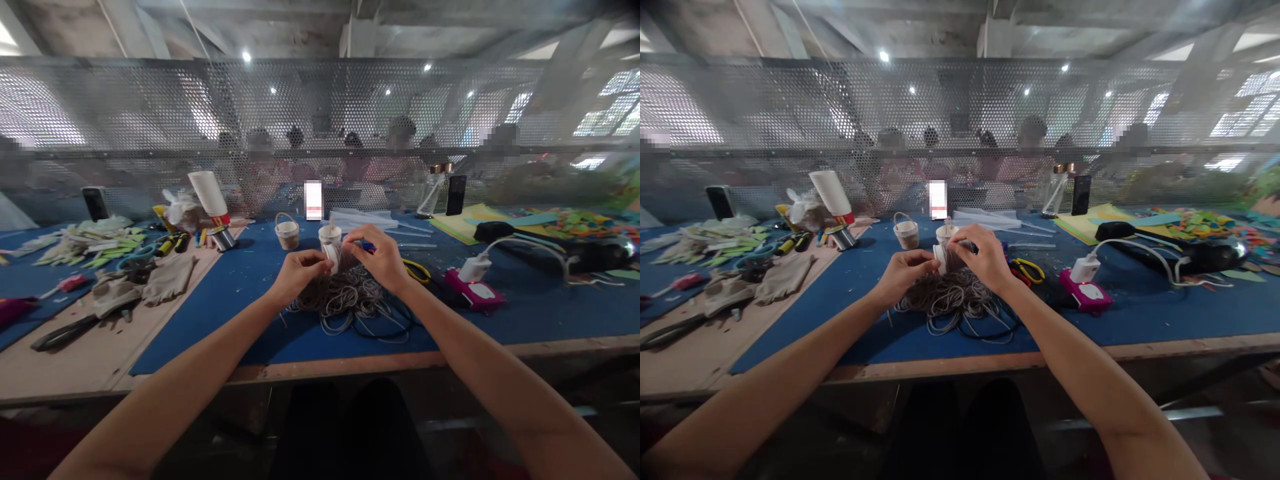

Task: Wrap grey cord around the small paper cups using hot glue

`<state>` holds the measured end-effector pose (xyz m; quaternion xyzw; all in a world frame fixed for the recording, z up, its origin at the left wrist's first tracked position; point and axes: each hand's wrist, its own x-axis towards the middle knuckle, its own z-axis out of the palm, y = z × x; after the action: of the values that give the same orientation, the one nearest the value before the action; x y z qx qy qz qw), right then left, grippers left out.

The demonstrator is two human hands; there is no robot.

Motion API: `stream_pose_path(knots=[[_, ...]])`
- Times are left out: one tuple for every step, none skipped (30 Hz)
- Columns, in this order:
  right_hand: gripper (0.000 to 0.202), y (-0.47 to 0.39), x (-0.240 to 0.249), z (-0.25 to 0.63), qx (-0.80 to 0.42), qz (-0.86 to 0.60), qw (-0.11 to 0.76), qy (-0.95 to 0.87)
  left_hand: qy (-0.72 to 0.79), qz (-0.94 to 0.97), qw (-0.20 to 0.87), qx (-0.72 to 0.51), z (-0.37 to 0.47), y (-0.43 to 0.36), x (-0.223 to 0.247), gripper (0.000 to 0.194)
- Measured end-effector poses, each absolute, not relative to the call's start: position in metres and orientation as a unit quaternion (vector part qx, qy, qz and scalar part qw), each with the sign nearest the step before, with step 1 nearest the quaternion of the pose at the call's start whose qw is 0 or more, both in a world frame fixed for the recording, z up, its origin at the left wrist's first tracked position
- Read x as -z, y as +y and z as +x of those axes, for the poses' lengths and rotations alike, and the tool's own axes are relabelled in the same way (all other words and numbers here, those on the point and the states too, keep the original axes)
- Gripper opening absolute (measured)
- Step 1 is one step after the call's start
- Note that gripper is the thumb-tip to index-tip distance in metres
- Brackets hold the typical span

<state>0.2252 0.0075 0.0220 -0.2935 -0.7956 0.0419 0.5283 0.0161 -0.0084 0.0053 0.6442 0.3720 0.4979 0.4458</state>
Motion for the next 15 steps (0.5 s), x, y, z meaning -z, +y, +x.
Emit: stream_pose_path(knots=[[0.007,0.0069,-0.022,0.2249,-0.039,-0.296,0.527,-0.796,0.373,0.646,0.446,-0.495,0.0168,-0.0092,-0.0056,0.025],[0.007,0.0066,-0.0219,0.2246,-0.036,-0.298,0.526,-0.795,0.373,0.647,0.447,-0.492,0.0173,-0.0097,-0.0057,0.025],[0.007,0.0067,-0.0215,0.2243,-0.032,-0.299,0.526,-0.796,0.372,0.649,0.449,-0.49,0.0177,-0.0101,-0.0056,0.025],[0.006,0.0071,-0.0211,0.2242,-0.028,-0.297,0.527,-0.796,0.369,0.65,0.451,-0.487,0.0179,-0.0103,-0.0053,0.025],[0.006,0.0077,-0.0205,0.2241,-0.023,-0.294,0.529,-0.795,0.367,0.653,0.453,-0.483,0.018,-0.0103,-0.005,0.025],[0.005,0.0086,-0.0199,0.2241,-0.019,-0.292,0.532,-0.795,0.365,0.656,0.454,-0.48,0.018,-0.0101,-0.0046,0.025],[0.005,0.0095,-0.0193,0.2241,-0.014,-0.29,0.534,-0.794,0.365,0.659,0.453,-0.478,0.0179,-0.01,-0.0041,0.025],[0.005,0.0104,-0.0187,0.2241,-0.009,-0.289,0.535,-0.794,0.364,0.662,0.451,-0.475,0.0178,-0.0097,-0.0036,0.025],[0.005,0.0111,-0.0183,0.2242,-0.004,-0.29,0.535,-0.794,0.363,0.666,0.45,-0.471,0.0177,-0.0096,-0.0031,0.024],[0.005,0.0116,-0.0181,0.2242,0.0,-0.293,0.532,-0.794,0.362,0.669,0.449,-0.469,0.0176,-0.0094,-0.0026,0.024],[0.005,0.0118,-0.0179,0.2243,0.004,-0.296,0.529,-0.796,0.359,0.672,0.449,-0.467,0.0176,-0.0093,-0.0021,0.023],[0.006,0.0119,-0.0178,0.2244,0.007,-0.299,0.525,-0.797,0.357,0.674,0.449,-0.465,0.0176,-0.0093,-0.0017,0.022],[0.006,0.0118,-0.0178,0.2245,0.01,-0.303,0.52,-0.798,0.354,0.677,0.45,-0.462,0.0177,-0.0094,-0.0013,0.021],[0.007,0.0116,-0.0179,0.2245,0.012,-0.307,0.516,-0.8,0.352,0.679,0.452,-0.46,0.0177,-0.0095,-0.0009,0.021],[0.008,0.0114,-0.018,0.2246,0.014,-0.311,0.513,-0.8,0.35,0.68,0.453,-0.458,0.0178,-0.0095,-0.0005,0.02]])
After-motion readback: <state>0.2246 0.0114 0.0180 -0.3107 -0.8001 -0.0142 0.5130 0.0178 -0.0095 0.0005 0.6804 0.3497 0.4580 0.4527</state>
